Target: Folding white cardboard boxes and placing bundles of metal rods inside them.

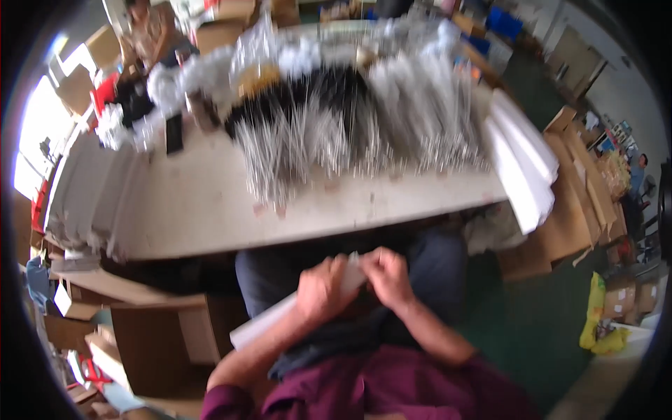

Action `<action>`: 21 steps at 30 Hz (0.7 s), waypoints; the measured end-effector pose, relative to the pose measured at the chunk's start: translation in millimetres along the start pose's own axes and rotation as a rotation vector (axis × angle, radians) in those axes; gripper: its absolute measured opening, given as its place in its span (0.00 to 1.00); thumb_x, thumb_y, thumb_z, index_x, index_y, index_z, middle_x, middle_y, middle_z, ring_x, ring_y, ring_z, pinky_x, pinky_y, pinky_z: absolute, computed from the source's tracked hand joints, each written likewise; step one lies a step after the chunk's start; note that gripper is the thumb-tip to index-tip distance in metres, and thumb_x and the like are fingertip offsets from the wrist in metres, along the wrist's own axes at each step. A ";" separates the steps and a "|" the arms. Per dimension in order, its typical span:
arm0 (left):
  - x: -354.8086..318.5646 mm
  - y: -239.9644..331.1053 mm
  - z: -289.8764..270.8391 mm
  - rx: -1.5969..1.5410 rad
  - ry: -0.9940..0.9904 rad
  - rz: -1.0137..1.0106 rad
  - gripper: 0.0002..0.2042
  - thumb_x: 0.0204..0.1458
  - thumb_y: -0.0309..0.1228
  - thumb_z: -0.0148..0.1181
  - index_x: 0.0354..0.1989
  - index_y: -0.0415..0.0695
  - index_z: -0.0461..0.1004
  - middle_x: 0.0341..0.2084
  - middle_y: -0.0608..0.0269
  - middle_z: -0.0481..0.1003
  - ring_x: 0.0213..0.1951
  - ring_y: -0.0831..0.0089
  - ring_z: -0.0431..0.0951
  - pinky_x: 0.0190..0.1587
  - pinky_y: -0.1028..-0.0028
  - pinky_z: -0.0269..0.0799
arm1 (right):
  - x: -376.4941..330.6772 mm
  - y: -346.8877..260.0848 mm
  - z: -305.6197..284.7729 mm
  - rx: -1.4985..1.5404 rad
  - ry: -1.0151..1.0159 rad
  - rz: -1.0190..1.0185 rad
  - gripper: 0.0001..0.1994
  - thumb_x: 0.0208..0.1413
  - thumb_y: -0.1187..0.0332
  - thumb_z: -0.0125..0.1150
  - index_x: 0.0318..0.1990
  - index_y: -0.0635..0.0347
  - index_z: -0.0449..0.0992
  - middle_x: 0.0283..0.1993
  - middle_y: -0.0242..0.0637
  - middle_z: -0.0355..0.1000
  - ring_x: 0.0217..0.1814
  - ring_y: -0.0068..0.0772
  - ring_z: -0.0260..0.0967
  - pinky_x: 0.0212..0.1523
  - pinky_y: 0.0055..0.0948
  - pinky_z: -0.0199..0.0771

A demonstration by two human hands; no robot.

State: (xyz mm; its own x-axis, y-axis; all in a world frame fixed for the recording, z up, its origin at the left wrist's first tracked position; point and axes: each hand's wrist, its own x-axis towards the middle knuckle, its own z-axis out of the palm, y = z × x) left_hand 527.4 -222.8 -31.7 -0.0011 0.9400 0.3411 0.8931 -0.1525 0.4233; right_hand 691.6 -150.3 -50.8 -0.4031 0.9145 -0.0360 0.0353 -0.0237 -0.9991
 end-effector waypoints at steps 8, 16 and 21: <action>9.7 4.1 -13.7 -0.109 -0.092 -0.076 0.23 0.42 0.34 0.71 0.47 0.42 0.74 0.29 0.54 0.78 0.31 0.54 0.83 0.32 0.59 0.80 | -1.4 -20.5 -2.3 0.167 0.035 0.221 0.10 0.63 0.65 0.66 0.33 0.63 0.79 0.24 0.29 0.75 0.18 0.13 0.67 0.15 0.16 0.62; 8.8 1.7 -15.1 -0.144 -0.077 -0.028 0.26 0.42 0.35 0.74 0.50 0.41 0.74 0.32 0.54 0.79 0.32 0.55 0.84 0.34 0.61 0.82 | -4.8 -20.9 -1.8 0.220 0.051 0.189 0.10 0.63 0.67 0.66 0.33 0.63 0.79 0.23 0.30 0.75 0.18 0.13 0.67 0.16 0.16 0.63; 7.0 2.5 -16.1 -0.164 -0.090 -0.030 0.27 0.41 0.35 0.75 0.51 0.40 0.74 0.32 0.53 0.79 0.32 0.56 0.84 0.34 0.62 0.82 | -6.4 -21.2 -0.1 0.203 0.076 0.172 0.10 0.63 0.68 0.65 0.32 0.63 0.78 0.23 0.30 0.75 0.18 0.13 0.67 0.17 0.16 0.63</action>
State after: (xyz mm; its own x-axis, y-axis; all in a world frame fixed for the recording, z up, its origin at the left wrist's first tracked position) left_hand 522.4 -221.5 -14.8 0.0199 0.9674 0.2524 0.8080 -0.1643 0.5658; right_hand 693.6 -155.6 -29.4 -0.3369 0.9174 -0.2117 -0.0899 -0.2551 -0.9627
